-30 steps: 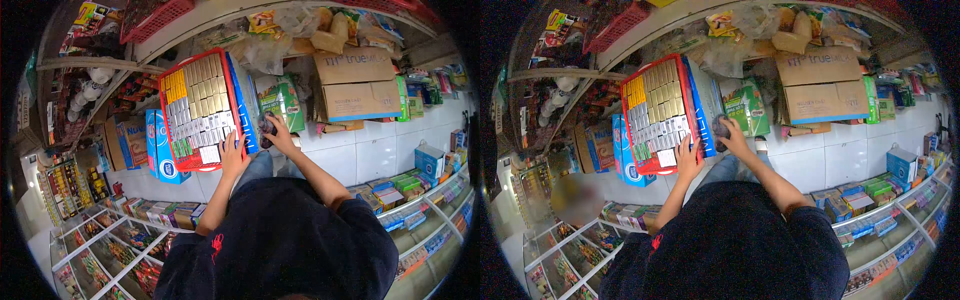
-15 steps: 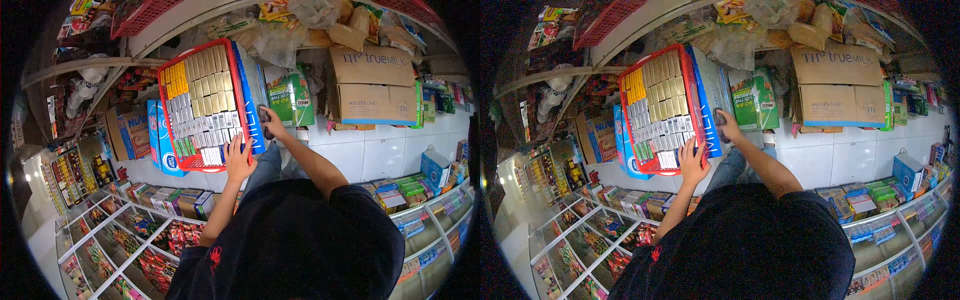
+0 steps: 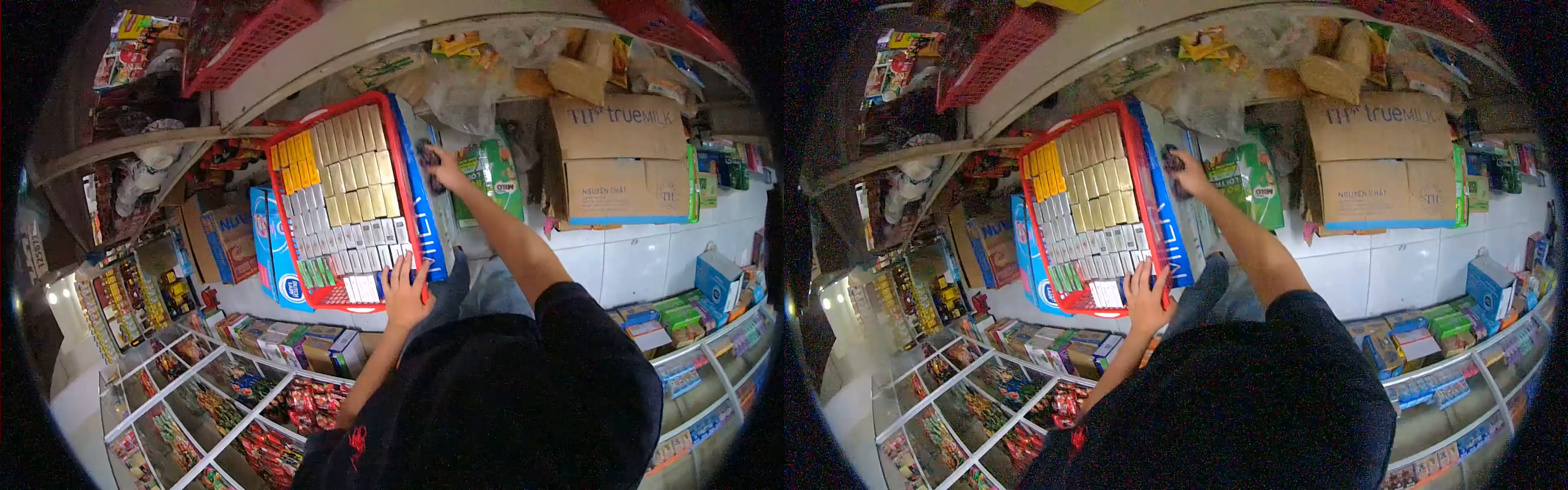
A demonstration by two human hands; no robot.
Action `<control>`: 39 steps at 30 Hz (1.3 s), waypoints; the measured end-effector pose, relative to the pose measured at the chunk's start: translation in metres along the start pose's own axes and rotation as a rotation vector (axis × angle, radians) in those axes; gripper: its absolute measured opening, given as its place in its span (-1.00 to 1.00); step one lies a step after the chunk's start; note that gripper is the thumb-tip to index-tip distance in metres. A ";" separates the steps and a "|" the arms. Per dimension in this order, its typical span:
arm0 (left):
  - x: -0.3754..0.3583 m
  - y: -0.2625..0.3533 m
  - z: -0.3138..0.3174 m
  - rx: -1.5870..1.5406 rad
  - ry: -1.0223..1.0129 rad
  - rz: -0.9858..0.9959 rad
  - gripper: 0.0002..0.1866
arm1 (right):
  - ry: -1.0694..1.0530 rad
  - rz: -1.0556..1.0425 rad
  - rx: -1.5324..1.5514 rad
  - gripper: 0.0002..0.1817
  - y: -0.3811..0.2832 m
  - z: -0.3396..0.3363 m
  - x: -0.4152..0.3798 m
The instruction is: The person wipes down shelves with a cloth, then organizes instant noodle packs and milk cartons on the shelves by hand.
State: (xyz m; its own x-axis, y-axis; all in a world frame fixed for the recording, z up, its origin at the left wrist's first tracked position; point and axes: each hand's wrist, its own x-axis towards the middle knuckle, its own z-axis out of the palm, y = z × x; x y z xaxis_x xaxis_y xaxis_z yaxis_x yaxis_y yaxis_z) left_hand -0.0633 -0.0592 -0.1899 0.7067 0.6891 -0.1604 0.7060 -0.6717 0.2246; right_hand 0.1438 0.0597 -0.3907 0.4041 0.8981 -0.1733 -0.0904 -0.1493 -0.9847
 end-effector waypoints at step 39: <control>-0.017 0.000 0.012 -0.011 0.265 0.085 -0.39 | -0.145 0.232 -0.019 -0.44 -0.057 -0.129 -0.243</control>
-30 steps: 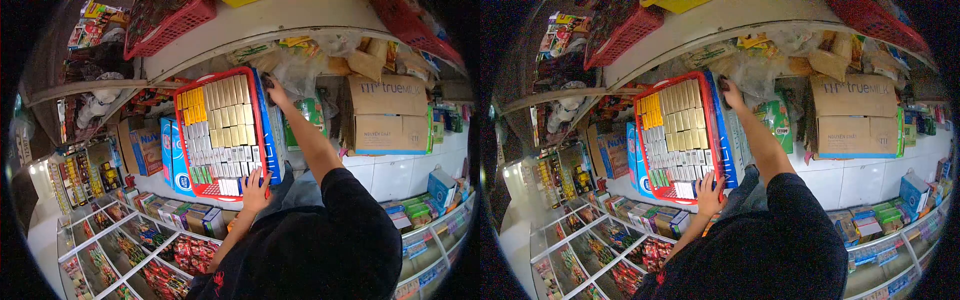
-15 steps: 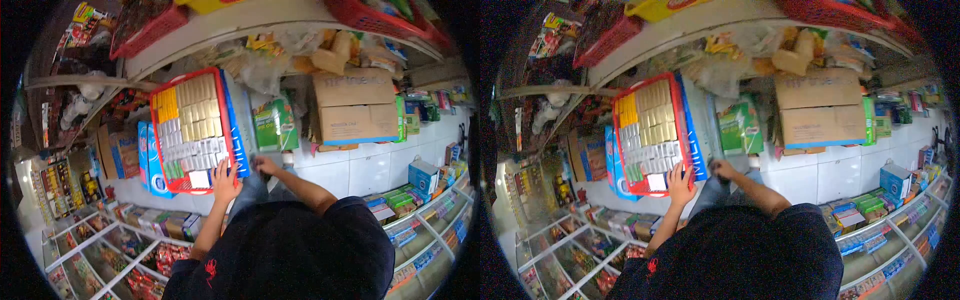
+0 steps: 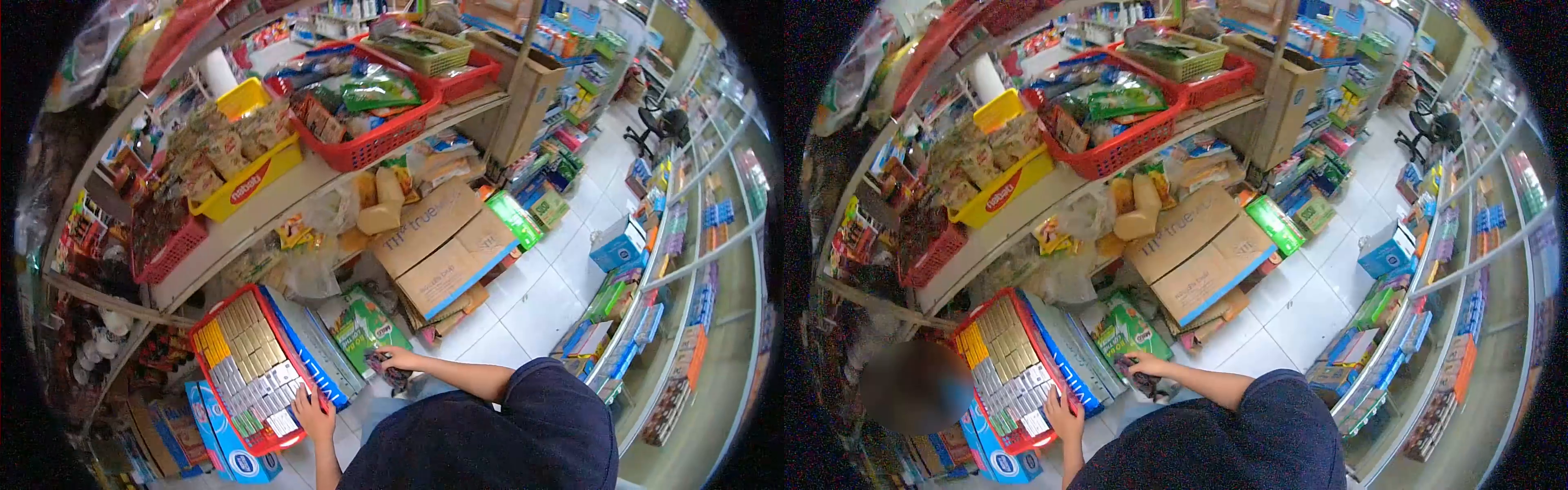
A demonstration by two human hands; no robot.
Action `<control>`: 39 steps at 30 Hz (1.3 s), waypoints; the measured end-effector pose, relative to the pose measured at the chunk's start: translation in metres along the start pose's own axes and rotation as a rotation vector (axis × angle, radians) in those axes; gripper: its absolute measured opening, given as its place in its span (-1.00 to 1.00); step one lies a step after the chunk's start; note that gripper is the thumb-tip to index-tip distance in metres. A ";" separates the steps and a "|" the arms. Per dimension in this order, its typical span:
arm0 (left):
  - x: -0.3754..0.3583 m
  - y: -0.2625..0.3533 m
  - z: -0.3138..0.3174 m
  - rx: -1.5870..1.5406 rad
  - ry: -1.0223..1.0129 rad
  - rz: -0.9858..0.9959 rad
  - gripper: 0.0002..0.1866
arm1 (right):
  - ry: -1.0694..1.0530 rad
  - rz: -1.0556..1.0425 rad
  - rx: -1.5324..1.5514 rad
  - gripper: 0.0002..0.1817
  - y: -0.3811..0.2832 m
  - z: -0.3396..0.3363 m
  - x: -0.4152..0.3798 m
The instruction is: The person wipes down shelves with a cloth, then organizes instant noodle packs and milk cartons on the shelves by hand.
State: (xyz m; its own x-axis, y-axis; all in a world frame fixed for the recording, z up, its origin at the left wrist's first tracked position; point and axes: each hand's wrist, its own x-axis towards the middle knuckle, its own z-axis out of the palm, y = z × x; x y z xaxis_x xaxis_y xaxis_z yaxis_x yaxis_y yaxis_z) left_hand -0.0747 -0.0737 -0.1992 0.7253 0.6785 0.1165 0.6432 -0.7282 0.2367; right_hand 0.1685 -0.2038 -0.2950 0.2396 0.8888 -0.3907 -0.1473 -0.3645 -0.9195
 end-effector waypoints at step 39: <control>-0.151 0.047 -0.060 -1.091 1.114 -0.943 -0.47 | -1.052 -0.043 -0.306 -0.70 -0.154 0.160 -0.028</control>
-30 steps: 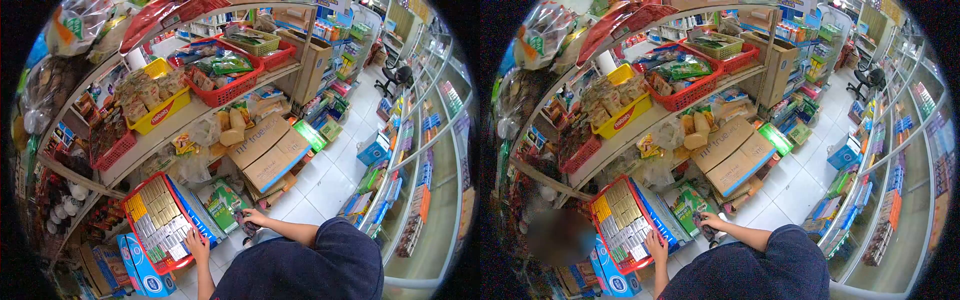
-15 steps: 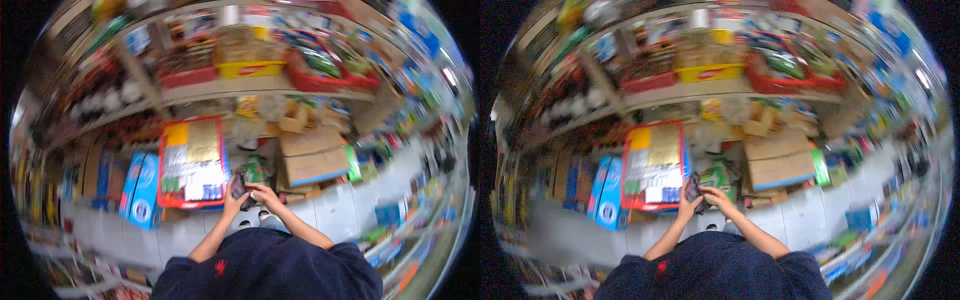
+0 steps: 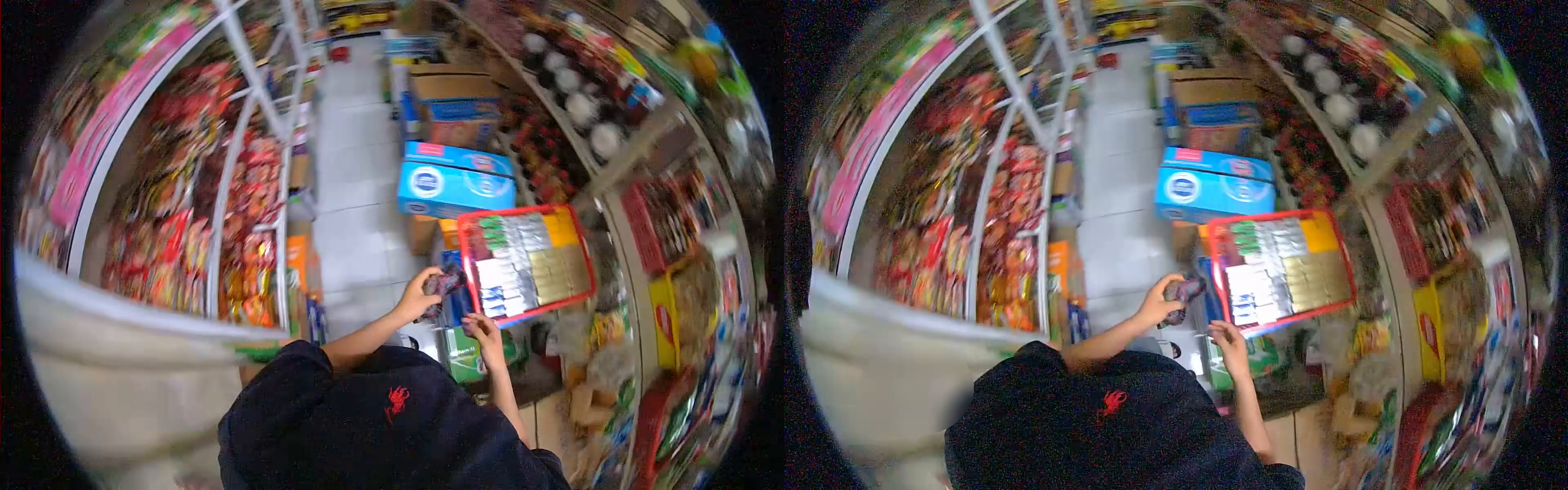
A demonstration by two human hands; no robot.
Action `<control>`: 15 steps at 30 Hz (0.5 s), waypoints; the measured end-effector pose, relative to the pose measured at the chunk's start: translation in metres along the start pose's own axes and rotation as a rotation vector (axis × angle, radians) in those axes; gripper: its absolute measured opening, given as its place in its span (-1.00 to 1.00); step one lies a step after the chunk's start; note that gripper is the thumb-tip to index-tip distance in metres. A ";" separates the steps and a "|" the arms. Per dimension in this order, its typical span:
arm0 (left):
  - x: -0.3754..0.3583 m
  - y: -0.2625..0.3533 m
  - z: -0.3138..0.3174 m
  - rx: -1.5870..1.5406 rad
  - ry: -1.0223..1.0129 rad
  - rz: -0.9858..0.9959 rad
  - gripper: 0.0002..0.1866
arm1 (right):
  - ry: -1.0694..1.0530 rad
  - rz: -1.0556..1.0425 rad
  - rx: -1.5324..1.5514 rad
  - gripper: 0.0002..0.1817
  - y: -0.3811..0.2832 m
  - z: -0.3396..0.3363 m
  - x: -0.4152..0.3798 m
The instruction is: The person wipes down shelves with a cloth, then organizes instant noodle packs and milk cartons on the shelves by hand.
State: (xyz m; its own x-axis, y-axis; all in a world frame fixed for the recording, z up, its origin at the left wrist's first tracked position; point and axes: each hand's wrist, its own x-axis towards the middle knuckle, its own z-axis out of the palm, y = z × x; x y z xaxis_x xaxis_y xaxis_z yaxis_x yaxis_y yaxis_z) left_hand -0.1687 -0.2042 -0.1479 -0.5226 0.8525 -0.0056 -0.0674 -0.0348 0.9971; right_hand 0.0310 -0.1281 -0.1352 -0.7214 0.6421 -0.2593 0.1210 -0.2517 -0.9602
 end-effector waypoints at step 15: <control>-0.126 0.048 -0.233 0.699 1.171 0.040 -0.44 | -0.799 0.060 -0.204 -0.76 -0.001 0.171 0.162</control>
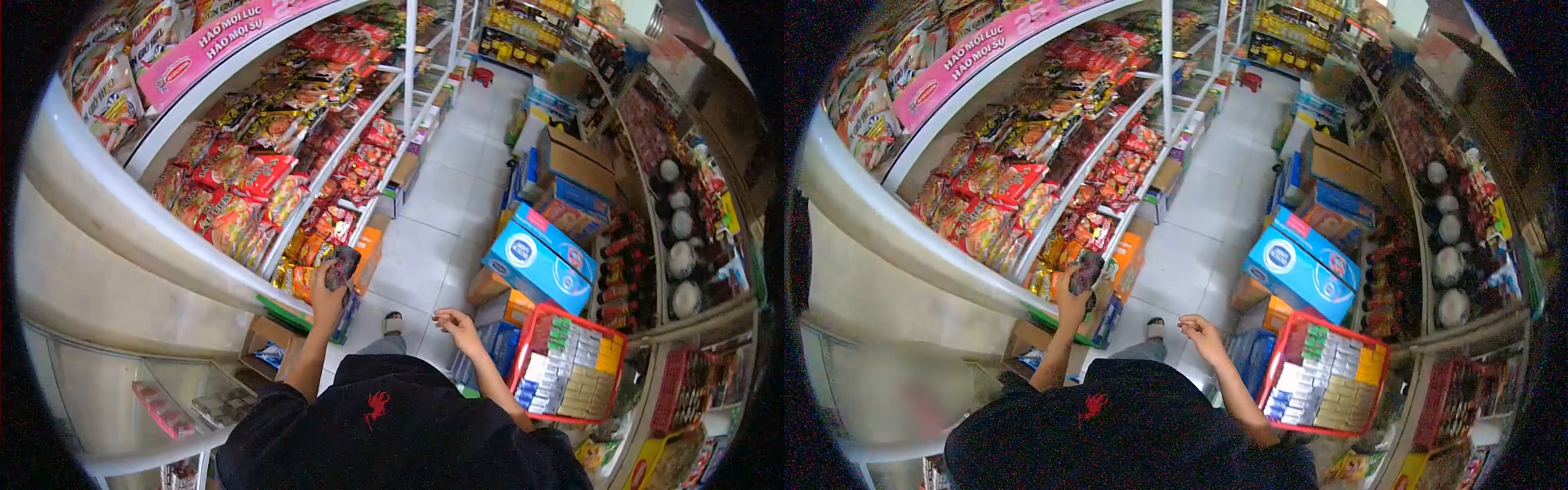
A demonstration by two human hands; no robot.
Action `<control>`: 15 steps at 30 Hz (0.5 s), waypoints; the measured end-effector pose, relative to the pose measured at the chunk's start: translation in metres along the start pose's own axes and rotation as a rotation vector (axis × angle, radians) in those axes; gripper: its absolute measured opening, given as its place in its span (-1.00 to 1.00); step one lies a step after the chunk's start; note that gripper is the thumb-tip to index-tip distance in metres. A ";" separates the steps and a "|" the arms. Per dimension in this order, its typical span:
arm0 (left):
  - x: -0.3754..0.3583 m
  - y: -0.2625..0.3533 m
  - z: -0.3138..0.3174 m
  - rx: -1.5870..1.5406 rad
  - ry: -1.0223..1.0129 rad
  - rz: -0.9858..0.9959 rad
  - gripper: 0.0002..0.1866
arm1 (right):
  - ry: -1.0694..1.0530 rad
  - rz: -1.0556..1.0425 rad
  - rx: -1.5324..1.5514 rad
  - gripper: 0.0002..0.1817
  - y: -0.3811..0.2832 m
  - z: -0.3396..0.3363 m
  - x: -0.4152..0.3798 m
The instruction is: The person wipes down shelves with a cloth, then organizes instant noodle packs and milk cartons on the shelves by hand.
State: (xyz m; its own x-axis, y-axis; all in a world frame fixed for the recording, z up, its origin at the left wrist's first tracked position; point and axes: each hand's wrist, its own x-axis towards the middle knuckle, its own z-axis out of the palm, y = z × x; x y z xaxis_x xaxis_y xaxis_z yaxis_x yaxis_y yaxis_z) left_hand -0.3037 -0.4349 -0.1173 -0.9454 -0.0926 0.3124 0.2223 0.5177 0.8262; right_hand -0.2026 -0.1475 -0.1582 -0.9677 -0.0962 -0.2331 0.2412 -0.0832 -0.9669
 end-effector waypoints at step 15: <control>0.247 0.010 0.036 0.311 0.279 0.270 -0.41 | -0.309 -0.137 -0.182 -0.74 -0.082 0.043 0.271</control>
State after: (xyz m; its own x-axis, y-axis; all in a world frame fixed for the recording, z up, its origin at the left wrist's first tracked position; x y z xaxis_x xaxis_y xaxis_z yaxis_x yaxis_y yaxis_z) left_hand -0.5434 -0.4217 -0.0487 -0.7546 -0.1222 0.6447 0.3287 0.7800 0.5326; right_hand -0.4817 -0.2091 -0.1374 -0.9155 -0.3933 -0.0847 0.0668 0.0590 -0.9960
